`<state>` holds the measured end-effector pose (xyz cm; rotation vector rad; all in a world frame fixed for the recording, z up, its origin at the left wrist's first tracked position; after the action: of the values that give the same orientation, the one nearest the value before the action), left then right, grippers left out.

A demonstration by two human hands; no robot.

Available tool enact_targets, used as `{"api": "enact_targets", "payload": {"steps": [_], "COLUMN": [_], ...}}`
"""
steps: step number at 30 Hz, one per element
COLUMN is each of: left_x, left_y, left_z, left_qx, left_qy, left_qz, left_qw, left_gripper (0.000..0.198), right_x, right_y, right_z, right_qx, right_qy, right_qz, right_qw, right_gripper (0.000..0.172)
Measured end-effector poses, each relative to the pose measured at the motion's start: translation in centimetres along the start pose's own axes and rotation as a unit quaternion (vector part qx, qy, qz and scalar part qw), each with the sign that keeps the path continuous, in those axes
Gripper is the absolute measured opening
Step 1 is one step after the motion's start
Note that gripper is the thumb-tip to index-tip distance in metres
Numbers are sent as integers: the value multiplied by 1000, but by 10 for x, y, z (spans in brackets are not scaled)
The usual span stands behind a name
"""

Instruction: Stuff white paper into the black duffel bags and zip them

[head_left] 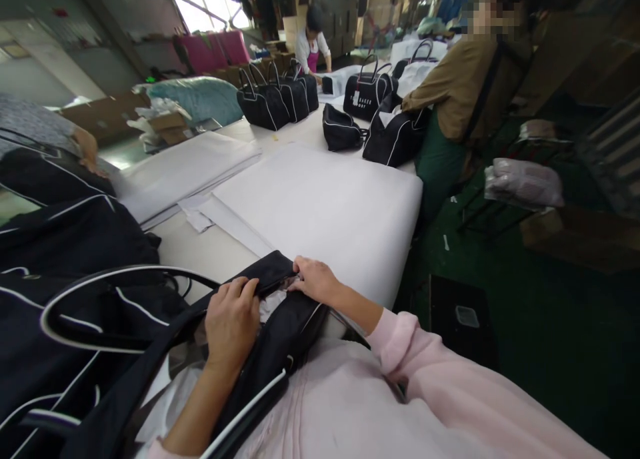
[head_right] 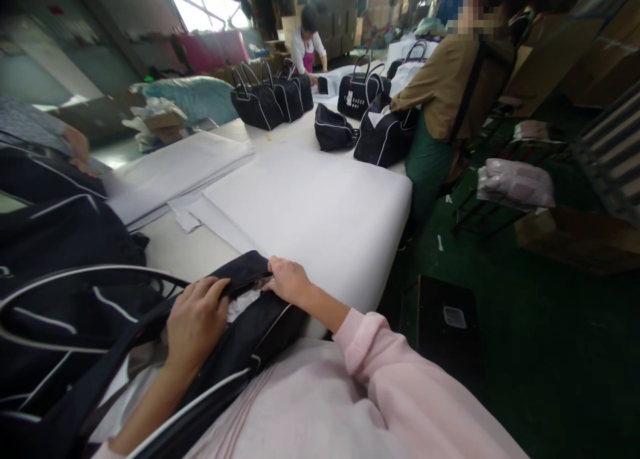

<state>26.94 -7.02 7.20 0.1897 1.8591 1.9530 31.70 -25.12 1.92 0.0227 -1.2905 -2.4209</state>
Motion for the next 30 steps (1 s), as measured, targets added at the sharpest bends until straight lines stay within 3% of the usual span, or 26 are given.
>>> {"api": "enact_targets", "payload": {"steps": [2, 5, 8, 11, 16, 18, 23, 30], "left_x": [-2, -5, -7, -6, -1, 0, 0, 3], "left_y": [-2, -6, -9, -11, -9, -8, -8, -10], "left_z": [0, -4, -6, -3, 3, 2, 4, 8], "left_qx": [-13, -24, -28, 10, 90, 93, 107, 111], "left_qy": [-27, -53, -67, -58, -26, -21, -19, -11], "left_qz": [6, 36, 66, 74, 57, 53, 41, 50], "left_qw": [1000, 998, 995, 996, 994, 994, 993, 992], "left_gripper": [18, 20, 20, 16, 13, 13, 14, 14], "right_x": [-17, -43, -59, -63, -61, -64, -71, -57], "right_y": [0, -4, -7, -1, 18, 22, 31, 25], "right_z": [0, 8, 13, 3, -29, -37, -35, -50], "right_qx": [54, 129, 113, 75, -96, -82, -31, -134], "right_qy": [22, 75, 76, 75, 147, 117, 44, -27], "right_qz": [60, 75, 66, 86, 240, 283, 310, 339], "right_qw": [996, 986, 989, 991, 955, 948, 949, 931], "right_gripper": [43, 23, 27, 20, 51, 50, 12, 4]}}
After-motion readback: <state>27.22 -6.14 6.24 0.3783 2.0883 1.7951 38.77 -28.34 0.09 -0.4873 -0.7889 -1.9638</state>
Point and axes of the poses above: each hand's wrist, its own x-axis away from the middle knuckle, its own y-axis out of the back of the hand, z = x × y, the point moved 4 cm from there along -x, towards the middle knuckle, and after that the axes turned 14 degrees about z, right-handed, at the moved point
